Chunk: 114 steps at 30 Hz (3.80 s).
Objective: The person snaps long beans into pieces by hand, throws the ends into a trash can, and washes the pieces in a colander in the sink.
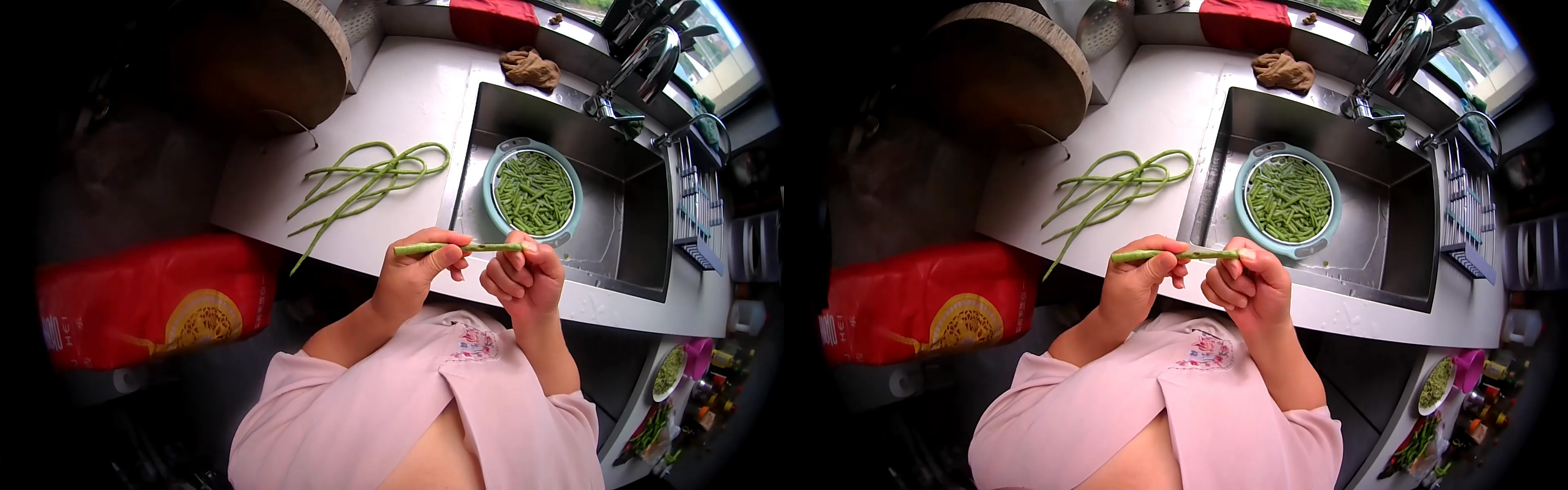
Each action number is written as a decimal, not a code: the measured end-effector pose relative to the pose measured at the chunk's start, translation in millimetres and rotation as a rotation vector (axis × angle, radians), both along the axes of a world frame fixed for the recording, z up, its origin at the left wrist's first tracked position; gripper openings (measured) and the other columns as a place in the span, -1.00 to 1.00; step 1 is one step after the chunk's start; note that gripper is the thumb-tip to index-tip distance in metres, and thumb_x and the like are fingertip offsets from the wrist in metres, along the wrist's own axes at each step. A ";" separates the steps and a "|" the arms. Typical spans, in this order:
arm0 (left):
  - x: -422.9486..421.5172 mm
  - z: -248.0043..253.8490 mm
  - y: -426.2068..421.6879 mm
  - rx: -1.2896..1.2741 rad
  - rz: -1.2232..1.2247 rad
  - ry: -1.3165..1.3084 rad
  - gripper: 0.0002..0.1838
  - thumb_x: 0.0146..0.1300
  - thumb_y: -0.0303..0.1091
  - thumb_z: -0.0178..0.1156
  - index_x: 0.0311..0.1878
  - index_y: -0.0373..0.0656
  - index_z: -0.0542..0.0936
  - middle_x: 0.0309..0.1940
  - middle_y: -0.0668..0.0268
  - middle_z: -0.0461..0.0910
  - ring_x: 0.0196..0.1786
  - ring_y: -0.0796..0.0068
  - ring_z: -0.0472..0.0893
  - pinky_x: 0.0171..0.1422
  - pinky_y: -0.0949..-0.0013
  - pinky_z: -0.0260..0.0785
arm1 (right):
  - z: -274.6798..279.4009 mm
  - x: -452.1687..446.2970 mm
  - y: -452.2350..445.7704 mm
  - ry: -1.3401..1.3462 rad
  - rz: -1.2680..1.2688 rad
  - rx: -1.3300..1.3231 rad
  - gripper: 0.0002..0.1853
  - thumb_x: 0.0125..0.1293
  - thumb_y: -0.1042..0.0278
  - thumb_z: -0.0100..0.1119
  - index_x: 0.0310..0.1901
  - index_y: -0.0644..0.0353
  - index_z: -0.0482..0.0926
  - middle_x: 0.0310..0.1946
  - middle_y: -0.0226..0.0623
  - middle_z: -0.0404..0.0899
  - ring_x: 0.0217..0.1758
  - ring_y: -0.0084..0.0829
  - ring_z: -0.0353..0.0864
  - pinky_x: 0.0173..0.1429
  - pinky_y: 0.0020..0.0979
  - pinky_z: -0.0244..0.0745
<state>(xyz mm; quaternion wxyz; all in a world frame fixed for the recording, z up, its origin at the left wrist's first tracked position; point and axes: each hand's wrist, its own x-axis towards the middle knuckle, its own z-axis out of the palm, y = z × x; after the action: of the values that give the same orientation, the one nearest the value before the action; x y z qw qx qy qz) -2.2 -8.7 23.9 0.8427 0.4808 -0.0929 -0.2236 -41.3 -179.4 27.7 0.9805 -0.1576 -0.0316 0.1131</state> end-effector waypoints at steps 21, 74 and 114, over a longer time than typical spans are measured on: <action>-0.7 -11.5 27.8 0.191 0.023 -0.073 -0.86 0.19 -0.51 0.19 -0.19 -0.34 0.57 -0.35 0.21 0.54 -0.37 0.49 0.56 -0.27 0.47 0.48 | -8.1 9.7 -19.0 0.042 -0.057 -0.795 -0.85 0.29 0.42 -0.03 -0.18 0.26 0.47 -0.39 -0.25 0.57 -0.51 -0.63 0.45 -0.46 -0.61 0.34; 0.4 -42.6 15.4 -0.097 0.100 0.315 -0.90 0.21 -0.48 0.16 -0.23 -0.23 0.47 -0.32 0.21 0.57 -0.30 0.48 0.55 -0.17 0.44 0.45 | -17.2 12.1 17.0 0.169 0.021 -0.288 -0.86 0.22 0.39 0.01 -0.43 0.24 0.43 -0.69 -0.51 0.24 -0.66 -0.69 0.11 -0.59 -0.64 -0.01; 12.4 -42.2 -6.6 0.688 0.264 -1.080 -0.73 0.04 -0.60 0.27 -0.13 -0.22 0.61 -0.44 0.25 0.56 -0.45 0.40 0.49 -0.38 0.45 0.35 | -38.3 4.3 26.1 0.257 -0.152 -1.028 -0.81 0.27 0.34 -0.03 -0.49 0.17 0.42 -0.76 -0.41 0.30 -0.77 -0.52 0.22 -0.66 -0.47 0.11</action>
<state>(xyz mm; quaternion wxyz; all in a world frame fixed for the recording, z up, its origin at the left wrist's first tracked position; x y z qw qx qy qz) 10.2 -15.3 -18.2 0.4959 0.7750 -0.3666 0.1377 -37.0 -153.3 -10.7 0.7783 -0.6042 0.1595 0.0611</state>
